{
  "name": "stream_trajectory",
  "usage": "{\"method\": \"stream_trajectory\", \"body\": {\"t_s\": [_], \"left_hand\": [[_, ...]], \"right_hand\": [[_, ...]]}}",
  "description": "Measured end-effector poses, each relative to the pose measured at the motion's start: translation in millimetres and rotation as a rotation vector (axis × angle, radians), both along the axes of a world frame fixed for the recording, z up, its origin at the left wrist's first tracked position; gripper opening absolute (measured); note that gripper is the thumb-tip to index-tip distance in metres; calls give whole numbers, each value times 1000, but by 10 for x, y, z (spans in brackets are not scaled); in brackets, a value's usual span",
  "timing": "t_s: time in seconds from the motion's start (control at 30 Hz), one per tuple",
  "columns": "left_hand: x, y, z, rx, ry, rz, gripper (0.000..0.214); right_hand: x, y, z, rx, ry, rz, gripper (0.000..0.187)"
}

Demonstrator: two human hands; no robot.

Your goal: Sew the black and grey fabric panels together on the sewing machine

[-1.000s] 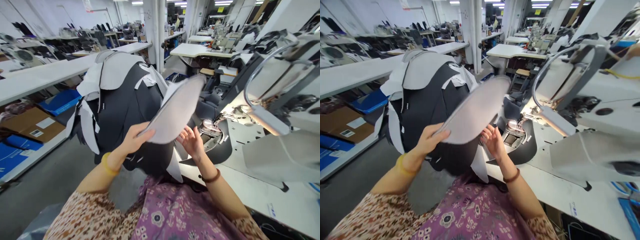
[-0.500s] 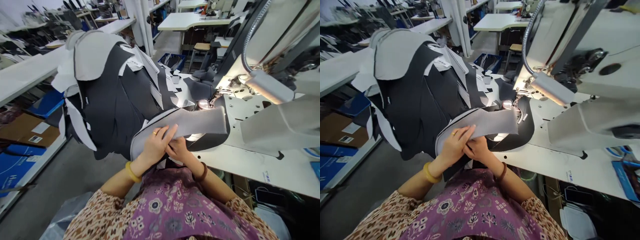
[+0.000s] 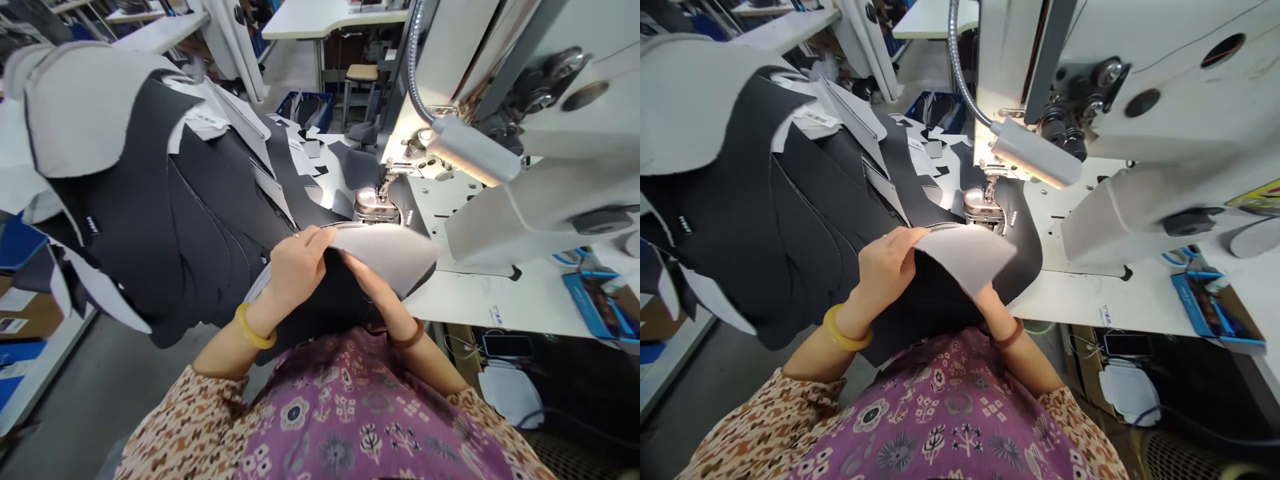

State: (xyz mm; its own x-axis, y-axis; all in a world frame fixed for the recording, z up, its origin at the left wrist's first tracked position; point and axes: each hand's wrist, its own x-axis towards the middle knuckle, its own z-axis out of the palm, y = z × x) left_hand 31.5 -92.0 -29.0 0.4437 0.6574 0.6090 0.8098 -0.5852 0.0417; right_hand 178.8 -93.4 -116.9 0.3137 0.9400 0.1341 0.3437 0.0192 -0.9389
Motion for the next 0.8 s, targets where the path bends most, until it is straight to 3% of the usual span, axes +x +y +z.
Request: {"method": "stream_trajectory", "body": {"t_s": [0.1,0.17,0.33,0.37,0.43,0.53,0.57,0.63,0.7,0.8], "left_hand": [[63,219,-29,163,-51,33,31],[40,406,-53,172,-138,54,41],[-36,757,-181,98,-385,95,52],[-23,796,-227,89,-420,90,52],[34,861,-330,52,-490,81,53],[169,950,-469,-61,-585,40,52],[221,978,-510,-112,-617,18,50],[329,1028,-590,-234,-687,-17,47],[432,1072,-676,-346,-746,-21,44],[539,1142,-815,-433,-786,-4,42]], "right_hand": [[-70,-49,63,-76,88,16,50],[-34,-66,154,-102,105,75,33],[351,5,421,198,-111,130,7],[429,35,453,211,-94,132,11],[552,90,486,54,33,190,16],[676,162,512,-392,358,341,18],[710,188,530,-478,456,344,23],[767,253,584,-506,602,239,30],[797,328,645,-472,694,101,24],[783,418,694,-512,775,114,26]]}}
